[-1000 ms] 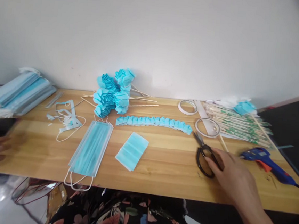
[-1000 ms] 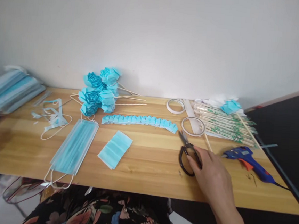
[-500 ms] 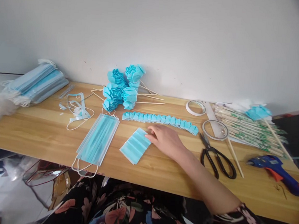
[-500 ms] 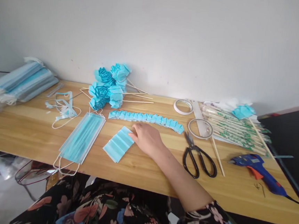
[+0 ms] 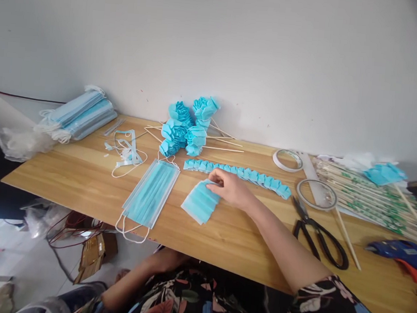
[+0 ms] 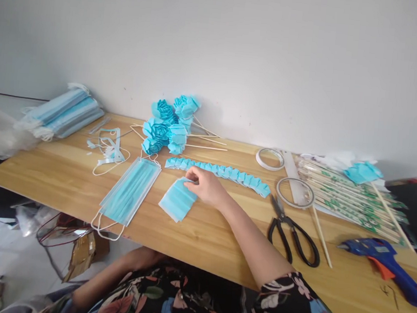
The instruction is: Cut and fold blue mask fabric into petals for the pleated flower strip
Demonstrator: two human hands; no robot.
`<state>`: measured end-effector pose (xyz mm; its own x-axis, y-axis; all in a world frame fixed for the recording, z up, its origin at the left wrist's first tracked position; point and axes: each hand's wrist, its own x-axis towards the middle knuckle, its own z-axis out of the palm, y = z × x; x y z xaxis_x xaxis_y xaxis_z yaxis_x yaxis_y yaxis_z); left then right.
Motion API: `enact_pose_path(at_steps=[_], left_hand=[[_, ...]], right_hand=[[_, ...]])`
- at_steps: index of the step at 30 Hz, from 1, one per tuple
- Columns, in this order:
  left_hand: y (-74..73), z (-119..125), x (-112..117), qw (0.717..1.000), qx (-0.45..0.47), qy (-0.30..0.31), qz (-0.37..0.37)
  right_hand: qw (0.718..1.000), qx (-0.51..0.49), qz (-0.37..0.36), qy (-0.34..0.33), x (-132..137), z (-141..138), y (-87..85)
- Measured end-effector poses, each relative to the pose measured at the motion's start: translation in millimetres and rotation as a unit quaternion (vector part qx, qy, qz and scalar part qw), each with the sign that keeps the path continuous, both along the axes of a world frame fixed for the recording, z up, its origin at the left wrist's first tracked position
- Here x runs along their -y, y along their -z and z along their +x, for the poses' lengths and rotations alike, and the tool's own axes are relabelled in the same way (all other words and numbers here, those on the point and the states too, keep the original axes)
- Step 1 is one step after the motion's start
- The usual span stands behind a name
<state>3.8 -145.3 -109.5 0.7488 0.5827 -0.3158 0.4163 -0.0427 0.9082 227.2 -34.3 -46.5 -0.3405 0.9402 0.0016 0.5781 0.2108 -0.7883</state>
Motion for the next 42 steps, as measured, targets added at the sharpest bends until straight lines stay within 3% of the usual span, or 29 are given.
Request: enact_pose_path(at_steps=[2, 4, 7, 9, 11, 13, 16, 19, 24, 27, 30, 34, 39, 42], left_hand=[[-12.0, -12, 7, 0.993, 0.034, 0.082, -0.081], [-40.0, -26, 11, 0.987, 0.059, 0.081, -0.124], [-91.8, -42, 5, 0.994, 0.068, 0.053, -0.07], [-115.7, -44, -10, 0.995, 0.088, 0.044, -0.015], [-125.1, -39, -32, 0.988, 0.082, -0.081, 0.1], [-123.7, -26, -60, 0.957, 0.037, -0.167, 0.236], [-116.7, -2, -98, 0.936, 0.031, -0.179, 0.301], [-113.8, 20, -119, 0.951, 0.025, -0.129, 0.279], [-110.2, 41, -129, 0.955, 0.015, -0.155, 0.253], [-107.3, 48, -133, 0.955, 0.034, -0.138, 0.259], [-107.2, 52, -141, 0.96, 0.045, -0.122, 0.249], [-104.3, 52, -155, 0.974, 0.066, -0.12, 0.181], [-85.6, 51, -172, 0.966, 0.145, -0.193, 0.094], [-76.9, 49, -175, 0.94, 0.212, -0.264, 0.042]], right_hand=[[0.998, -0.069, -0.015, 0.006, 0, 5, 0.1], [0.995, -0.098, -0.025, 0.012, 2, 9, -1.5], [0.993, -0.112, -0.026, 0.016, 5, 13, -8.3], [0.993, -0.115, -0.022, 0.017, 7, 13, -15.4], [0.994, -0.107, -0.016, 0.018, 8, 13, -23.1], [0.994, -0.109, -0.012, 0.015, 10, 11, -30.3], [0.994, -0.103, 0.005, 0.023, 14, 9, -37.8], [0.995, -0.081, 0.034, 0.045, 16, 8, -41.9], [0.994, -0.068, 0.069, 0.056, 14, 11, -46.8], [0.991, -0.045, 0.097, 0.075, 10, 12, -49.2], [0.973, -0.008, 0.187, 0.137, 5, 12, -49.6], [0.934, 0.003, 0.274, 0.228, 1, 16, -44.0], [0.903, -0.066, 0.306, 0.294, -2, 27, -27.2], [0.907, -0.109, 0.275, 0.3, -5, 32, -16.1]])
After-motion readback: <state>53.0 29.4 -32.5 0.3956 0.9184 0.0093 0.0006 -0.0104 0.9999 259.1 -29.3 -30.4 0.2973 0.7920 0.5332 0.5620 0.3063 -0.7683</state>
